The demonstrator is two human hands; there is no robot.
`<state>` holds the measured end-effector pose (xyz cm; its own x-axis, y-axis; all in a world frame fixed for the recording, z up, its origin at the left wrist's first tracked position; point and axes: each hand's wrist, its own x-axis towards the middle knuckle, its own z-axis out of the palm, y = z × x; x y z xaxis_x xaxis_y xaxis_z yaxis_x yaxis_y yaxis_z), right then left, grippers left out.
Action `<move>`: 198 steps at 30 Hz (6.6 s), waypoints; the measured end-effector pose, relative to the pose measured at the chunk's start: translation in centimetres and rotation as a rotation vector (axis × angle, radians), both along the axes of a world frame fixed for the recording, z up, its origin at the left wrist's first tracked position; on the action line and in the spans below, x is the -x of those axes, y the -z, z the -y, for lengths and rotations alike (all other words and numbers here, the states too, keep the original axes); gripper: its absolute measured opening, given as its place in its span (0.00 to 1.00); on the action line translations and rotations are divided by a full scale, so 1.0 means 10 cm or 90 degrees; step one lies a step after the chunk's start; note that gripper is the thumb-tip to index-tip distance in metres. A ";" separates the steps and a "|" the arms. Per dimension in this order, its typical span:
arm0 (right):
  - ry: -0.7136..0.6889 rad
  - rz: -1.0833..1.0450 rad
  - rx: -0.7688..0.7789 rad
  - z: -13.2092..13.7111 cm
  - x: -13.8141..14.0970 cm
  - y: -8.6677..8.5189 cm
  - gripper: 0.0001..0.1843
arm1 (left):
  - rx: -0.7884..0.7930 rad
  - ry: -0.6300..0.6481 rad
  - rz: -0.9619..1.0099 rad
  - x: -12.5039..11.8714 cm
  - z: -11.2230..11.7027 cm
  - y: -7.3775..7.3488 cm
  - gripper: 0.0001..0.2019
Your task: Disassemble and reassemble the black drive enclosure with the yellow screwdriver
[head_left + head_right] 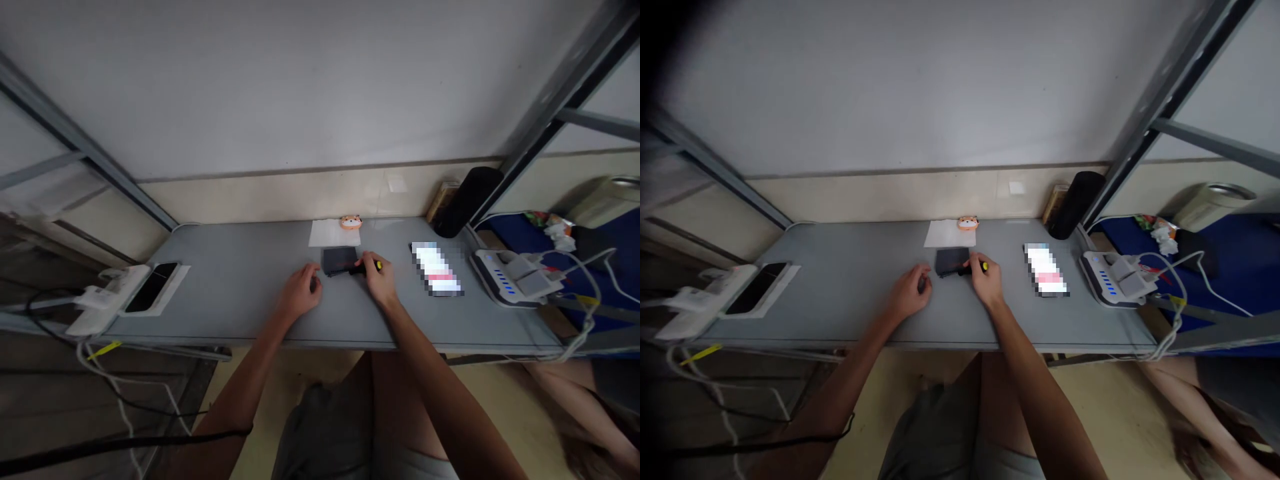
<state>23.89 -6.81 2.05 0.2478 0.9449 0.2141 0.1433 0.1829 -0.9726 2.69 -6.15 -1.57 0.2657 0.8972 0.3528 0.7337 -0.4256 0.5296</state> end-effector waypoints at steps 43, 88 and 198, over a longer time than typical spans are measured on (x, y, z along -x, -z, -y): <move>0.014 -0.046 0.011 0.00 -0.02 0.01 0.31 | -0.008 0.077 -0.061 -0.01 0.03 -0.05 0.08; 0.336 -0.291 0.080 -0.16 -0.23 0.05 0.24 | 0.073 0.019 -0.062 -0.29 -0.59 -0.20 0.19; 0.267 -0.269 0.086 -0.16 -0.17 0.04 0.30 | -0.045 0.026 0.057 0.03 -0.96 -0.27 0.12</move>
